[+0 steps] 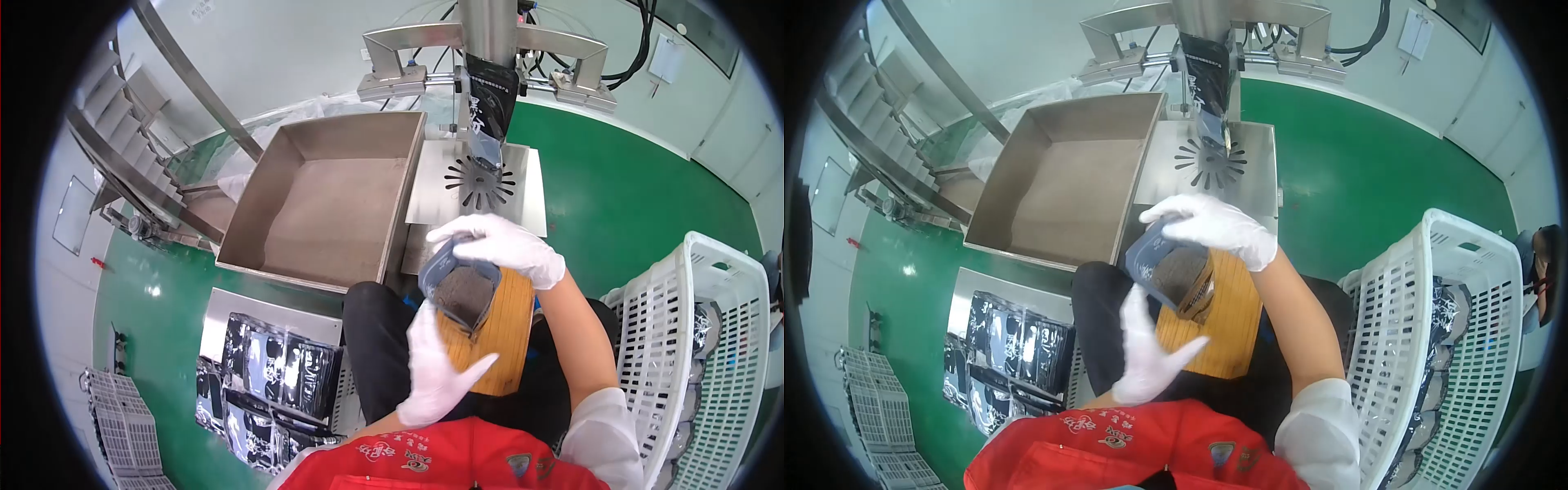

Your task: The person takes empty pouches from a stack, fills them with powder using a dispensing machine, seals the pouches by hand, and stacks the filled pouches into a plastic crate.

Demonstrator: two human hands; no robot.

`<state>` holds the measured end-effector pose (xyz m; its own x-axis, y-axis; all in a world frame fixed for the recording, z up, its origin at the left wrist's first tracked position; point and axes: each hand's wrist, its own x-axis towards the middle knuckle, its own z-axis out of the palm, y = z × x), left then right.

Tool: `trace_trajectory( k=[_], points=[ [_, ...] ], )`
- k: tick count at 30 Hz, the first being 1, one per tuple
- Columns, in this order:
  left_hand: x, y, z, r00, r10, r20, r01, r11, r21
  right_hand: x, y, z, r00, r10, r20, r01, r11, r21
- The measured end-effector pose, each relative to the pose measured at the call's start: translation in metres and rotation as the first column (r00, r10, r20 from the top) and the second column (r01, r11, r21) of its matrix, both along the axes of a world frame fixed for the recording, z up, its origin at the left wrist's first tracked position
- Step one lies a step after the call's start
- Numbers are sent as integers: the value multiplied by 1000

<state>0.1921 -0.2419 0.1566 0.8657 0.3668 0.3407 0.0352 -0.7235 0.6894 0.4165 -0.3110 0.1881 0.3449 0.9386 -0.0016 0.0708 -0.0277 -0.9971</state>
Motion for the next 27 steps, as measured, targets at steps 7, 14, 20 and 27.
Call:
trace_trajectory(
  k=[7,14,20,27],
  points=[
    [21,23,-63,987,-132,86,156,897,-414,-35,-50,-11,934,-338,-117,341,940,4],
    [37,45,-71,937,-278,210,348,713,-609,-47,-86,-69,862,-448,-237,466,884,24],
    [44,32,-65,979,33,200,126,675,-727,-62,-88,-83,731,-672,118,625,728,280],
    [46,22,-62,907,209,366,293,312,-904,-86,-62,-103,409,-713,-569,912,344,224]
  ],
)
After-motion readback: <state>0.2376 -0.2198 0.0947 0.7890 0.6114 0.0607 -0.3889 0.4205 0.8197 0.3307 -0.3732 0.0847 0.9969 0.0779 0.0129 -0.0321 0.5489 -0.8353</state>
